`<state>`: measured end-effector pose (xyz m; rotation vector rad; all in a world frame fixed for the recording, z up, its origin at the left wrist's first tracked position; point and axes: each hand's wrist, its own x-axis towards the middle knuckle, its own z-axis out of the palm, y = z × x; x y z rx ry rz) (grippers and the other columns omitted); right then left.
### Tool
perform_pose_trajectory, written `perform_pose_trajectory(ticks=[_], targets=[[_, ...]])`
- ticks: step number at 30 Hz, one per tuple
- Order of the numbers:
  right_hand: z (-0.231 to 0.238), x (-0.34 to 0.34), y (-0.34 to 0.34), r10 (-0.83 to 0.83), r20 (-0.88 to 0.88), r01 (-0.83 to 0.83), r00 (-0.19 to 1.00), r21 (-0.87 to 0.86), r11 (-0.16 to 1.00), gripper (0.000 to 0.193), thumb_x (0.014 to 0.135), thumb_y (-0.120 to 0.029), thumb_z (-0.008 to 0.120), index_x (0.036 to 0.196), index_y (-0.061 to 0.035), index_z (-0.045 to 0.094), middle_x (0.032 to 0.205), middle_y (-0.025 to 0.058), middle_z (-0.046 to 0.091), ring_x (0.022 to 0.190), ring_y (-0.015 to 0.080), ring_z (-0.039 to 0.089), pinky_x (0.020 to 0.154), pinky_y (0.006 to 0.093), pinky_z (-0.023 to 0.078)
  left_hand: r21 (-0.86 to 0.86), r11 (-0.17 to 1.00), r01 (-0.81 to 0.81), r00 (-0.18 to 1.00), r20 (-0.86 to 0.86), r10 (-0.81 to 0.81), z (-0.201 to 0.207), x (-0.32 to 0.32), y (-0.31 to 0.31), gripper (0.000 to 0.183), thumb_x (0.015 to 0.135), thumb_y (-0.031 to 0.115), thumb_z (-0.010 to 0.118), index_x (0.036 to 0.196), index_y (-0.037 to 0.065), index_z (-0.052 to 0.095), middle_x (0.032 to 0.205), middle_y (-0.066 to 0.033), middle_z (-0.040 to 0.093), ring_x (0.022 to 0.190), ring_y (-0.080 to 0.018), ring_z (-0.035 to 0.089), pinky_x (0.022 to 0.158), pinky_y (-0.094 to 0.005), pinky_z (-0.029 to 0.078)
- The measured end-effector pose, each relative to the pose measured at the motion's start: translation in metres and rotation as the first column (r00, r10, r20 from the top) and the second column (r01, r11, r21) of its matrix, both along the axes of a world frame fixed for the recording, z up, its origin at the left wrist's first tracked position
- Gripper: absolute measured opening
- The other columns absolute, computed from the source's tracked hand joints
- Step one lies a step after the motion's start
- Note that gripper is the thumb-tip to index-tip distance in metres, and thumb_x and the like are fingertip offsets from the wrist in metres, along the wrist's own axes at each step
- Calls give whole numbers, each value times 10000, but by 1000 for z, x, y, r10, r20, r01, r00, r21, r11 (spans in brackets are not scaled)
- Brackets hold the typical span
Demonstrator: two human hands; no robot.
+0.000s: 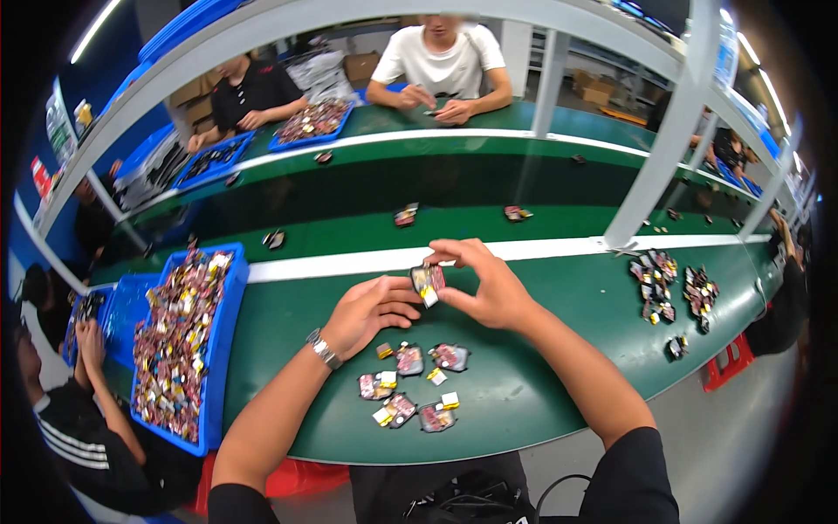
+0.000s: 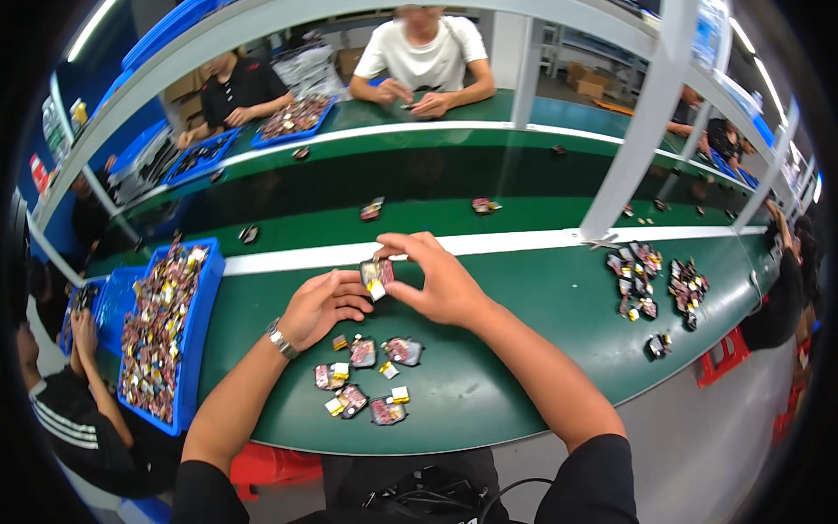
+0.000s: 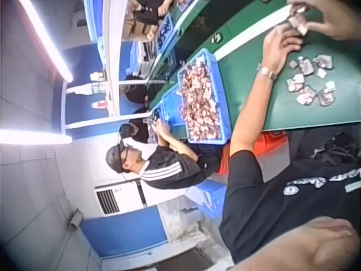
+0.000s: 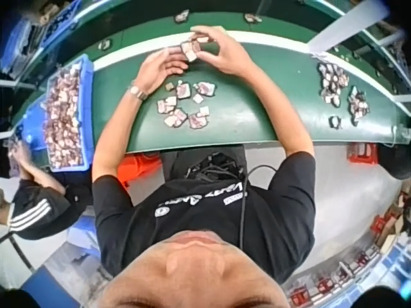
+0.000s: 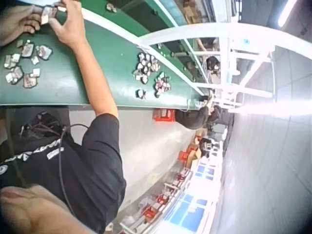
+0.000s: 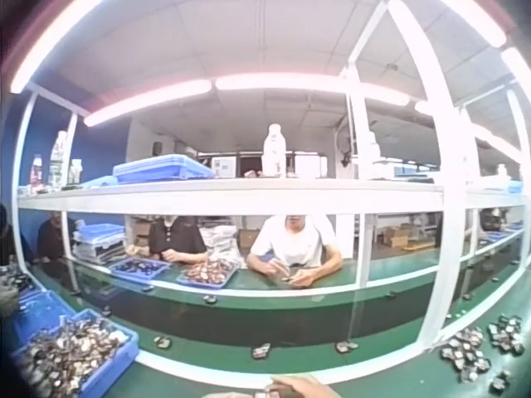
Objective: Manually assemble small electronic components at a factory workbench.
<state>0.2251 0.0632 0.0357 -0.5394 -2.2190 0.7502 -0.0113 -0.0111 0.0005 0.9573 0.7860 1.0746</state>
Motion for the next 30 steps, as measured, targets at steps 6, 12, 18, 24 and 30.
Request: perform_pose_trajectory(ticks=[6,12,18,24,30], targets=[[4,-11,-13,167,143,-177,975,57,983,607,797,-36,688,1363,-62,472,1257,60,607,1168,283,505,1022,390,425,14,984,176,983,-49,-175,0,-7,0,395,1034,325,421,1159,-23,563,1049,-147,644,922,-196,643,786,-321,539],[6,-15,-23,156,209,-175,965,77,982,551,781,22,673,1307,-89,551,1197,115,580,1163,298,521,973,378,464,-48,994,102,995,11,-101,-1,-2,-5,353,1010,122,438,1341,0,459,1156,-118,599,996,-188,635,855,-337,564],[-10,-27,-37,-63,46,52,997,203,978,358,786,-58,702,1138,-71,640,1104,89,597,1024,265,588,837,354,526,-56,997,-62,996,55,65,5,10,-10,350,1002,100,455,1342,18,458,1163,-119,603,1032,-197,629,907,-363,553],[-12,-28,-30,-167,5,153,986,380,912,294,753,-54,710,1045,-66,675,1069,76,600,952,252,605,742,350,543,19,997,-81,996,39,80,2,14,-3,345,991,103,506,1321,19,454,1209,-118,593,1079,-205,623,941,-374,542],[-16,-36,-28,-182,20,143,983,538,831,272,732,-54,706,1002,-65,669,1031,67,611,928,242,609,731,360,523,19,993,-120,991,58,119,-6,10,-5,303,975,81,539,1266,39,467,1202,-116,597,1103,-223,618,967,-383,535]])
